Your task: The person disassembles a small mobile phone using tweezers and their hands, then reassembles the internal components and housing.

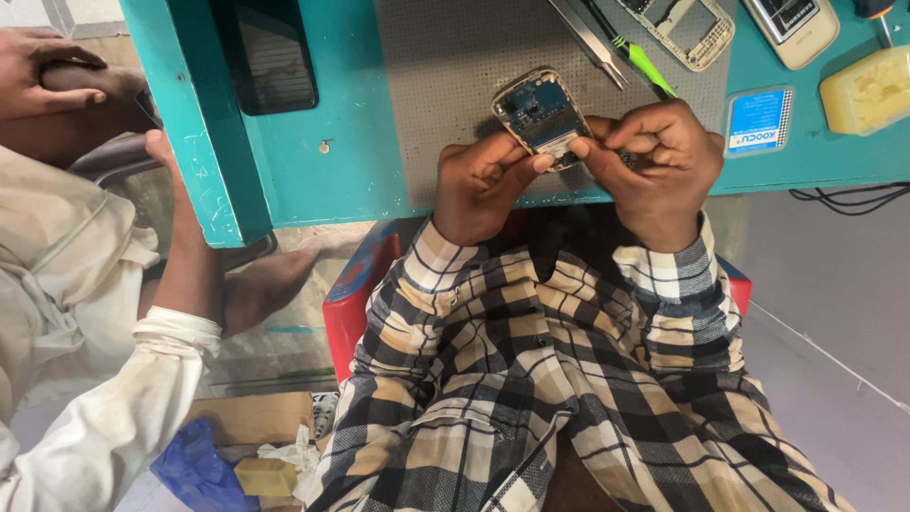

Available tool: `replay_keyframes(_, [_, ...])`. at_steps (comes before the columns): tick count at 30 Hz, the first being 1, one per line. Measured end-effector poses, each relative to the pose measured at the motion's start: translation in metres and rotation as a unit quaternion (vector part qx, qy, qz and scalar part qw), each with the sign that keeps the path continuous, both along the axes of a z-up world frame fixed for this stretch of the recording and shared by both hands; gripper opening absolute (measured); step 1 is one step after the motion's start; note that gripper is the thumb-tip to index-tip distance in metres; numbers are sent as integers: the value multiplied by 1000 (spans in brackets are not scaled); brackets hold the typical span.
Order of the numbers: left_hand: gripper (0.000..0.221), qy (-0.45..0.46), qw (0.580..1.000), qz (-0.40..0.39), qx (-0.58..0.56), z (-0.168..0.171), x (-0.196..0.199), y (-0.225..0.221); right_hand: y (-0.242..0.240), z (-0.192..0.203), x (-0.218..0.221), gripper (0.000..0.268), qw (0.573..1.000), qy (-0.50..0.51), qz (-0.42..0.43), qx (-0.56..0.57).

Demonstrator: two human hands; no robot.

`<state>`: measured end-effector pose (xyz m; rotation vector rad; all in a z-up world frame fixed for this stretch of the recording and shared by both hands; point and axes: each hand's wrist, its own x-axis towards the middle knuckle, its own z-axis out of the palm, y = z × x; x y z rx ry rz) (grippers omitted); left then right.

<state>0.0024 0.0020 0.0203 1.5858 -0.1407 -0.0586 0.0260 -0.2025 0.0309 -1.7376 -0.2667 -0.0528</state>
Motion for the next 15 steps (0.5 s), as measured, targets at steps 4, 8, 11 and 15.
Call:
replay_keyframes(4, [24,15,1000,6,1,-1,1,-1,5,-6,-2,32,999,-29,-18,15])
replay_keyframes(8, [23,46,999,22,10,-3,1,-1,10,-7,-2,32,999,3,-18,36])
replay_keyframes(11, [25,54,997,18,-57,-8,2,-3,7,5,5,27,996,74,10,43])
replay_keyframes(15, [25,102,981,11,-162,-16,3,-4,-1,19,10,33,992,100,75,27])
